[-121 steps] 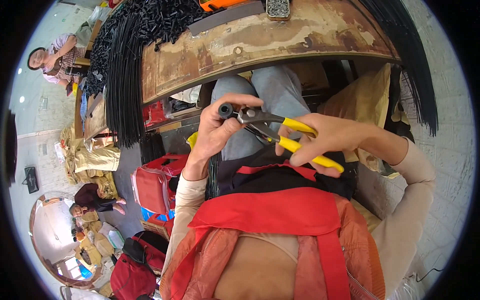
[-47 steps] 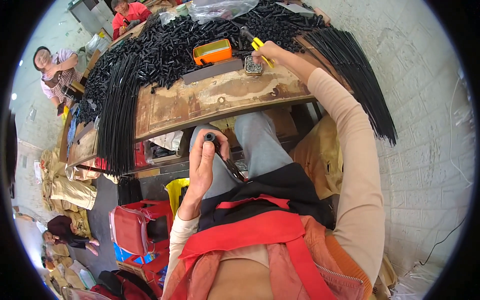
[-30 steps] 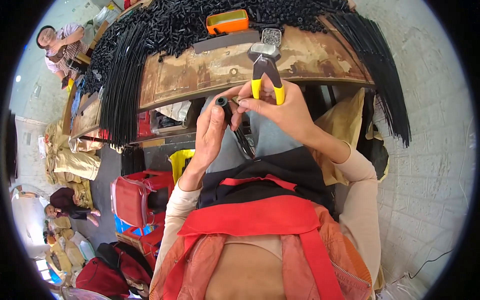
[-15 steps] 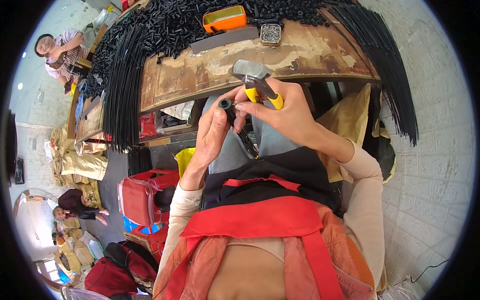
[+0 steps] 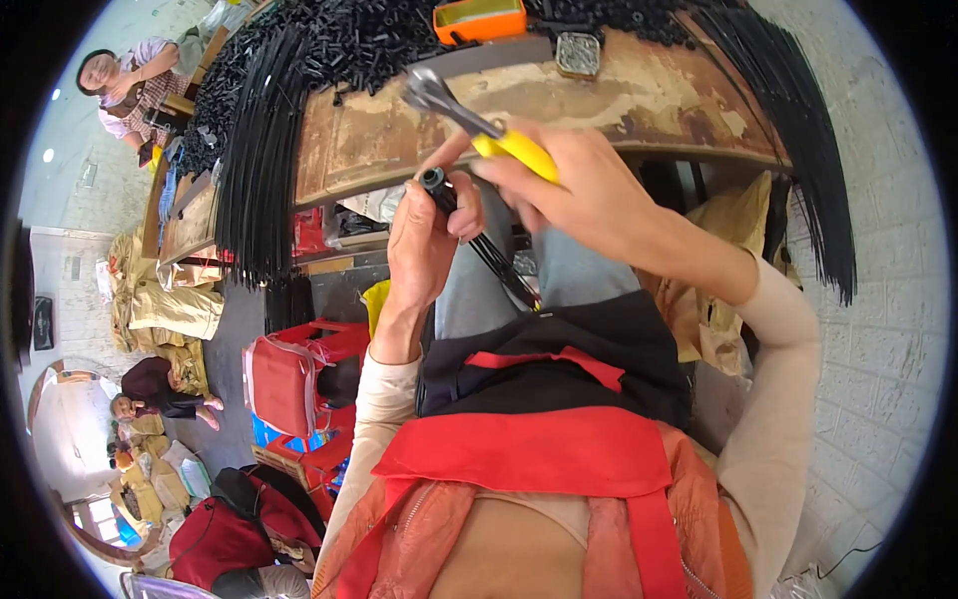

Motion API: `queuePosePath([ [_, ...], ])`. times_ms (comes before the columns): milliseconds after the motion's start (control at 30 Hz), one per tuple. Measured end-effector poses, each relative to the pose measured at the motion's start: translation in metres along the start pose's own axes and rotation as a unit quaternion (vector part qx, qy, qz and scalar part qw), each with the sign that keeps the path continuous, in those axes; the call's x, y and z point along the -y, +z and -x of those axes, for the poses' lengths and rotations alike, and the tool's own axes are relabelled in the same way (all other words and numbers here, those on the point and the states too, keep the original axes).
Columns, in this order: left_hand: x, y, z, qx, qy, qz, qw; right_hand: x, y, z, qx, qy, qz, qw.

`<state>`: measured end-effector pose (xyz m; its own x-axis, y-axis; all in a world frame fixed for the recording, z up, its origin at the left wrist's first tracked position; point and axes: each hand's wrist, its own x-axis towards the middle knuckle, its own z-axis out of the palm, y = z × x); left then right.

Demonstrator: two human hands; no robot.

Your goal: Assembling the ribs or slats of hand fans into a central holder at a production workbench.

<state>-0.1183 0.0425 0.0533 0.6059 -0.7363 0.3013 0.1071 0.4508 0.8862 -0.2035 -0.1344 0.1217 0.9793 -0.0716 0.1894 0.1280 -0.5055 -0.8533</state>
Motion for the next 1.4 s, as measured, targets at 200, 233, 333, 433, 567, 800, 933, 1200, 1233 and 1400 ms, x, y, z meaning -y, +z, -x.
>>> queuePosePath([
  [200,0.000,-0.010,-0.003,0.010,-0.026,-0.060,0.998,0.011,-0.017,0.038,0.148,0.165,-0.020,0.975],
  [233,0.002,-0.004,-0.003,0.036,-0.046,-0.061,0.996,0.016,-0.018,0.038,0.166,0.175,-0.002,0.970],
  [333,-0.002,-0.006,-0.003,0.014,-0.043,-0.063,0.997,0.025,-0.020,0.030,0.192,0.197,-0.023,0.961],
  [433,-0.001,-0.006,-0.004,0.024,-0.046,-0.055,0.997,0.014,-0.024,0.031,0.200,0.162,-0.036,0.966],
  [567,-0.002,-0.002,-0.003,0.027,-0.032,-0.069,0.997,0.022,-0.039,0.027,0.235,0.143,-0.008,0.961],
  [800,-0.002,-0.001,0.000,0.035,-0.022,-0.106,0.993,0.041,-0.049,0.014,0.296,0.228,-0.008,0.927],
  [933,-0.014,0.002,0.004,0.039,-0.031,-0.124,0.991,0.029,-0.041,0.017,0.352,0.336,-0.158,0.859],
  [1200,-0.012,0.001,-0.005,0.057,-0.062,-0.084,0.993,0.019,-0.039,0.038,0.311,0.282,-0.171,0.892],
  [1233,-0.012,0.005,-0.006,0.052,-0.062,-0.084,0.993,0.020,-0.042,0.041,0.286,0.203,-0.031,0.936],
  [1400,-0.014,0.017,-0.002,0.107,-0.064,-0.151,0.981,0.060,-0.071,0.032,0.334,0.278,0.063,0.898],
])
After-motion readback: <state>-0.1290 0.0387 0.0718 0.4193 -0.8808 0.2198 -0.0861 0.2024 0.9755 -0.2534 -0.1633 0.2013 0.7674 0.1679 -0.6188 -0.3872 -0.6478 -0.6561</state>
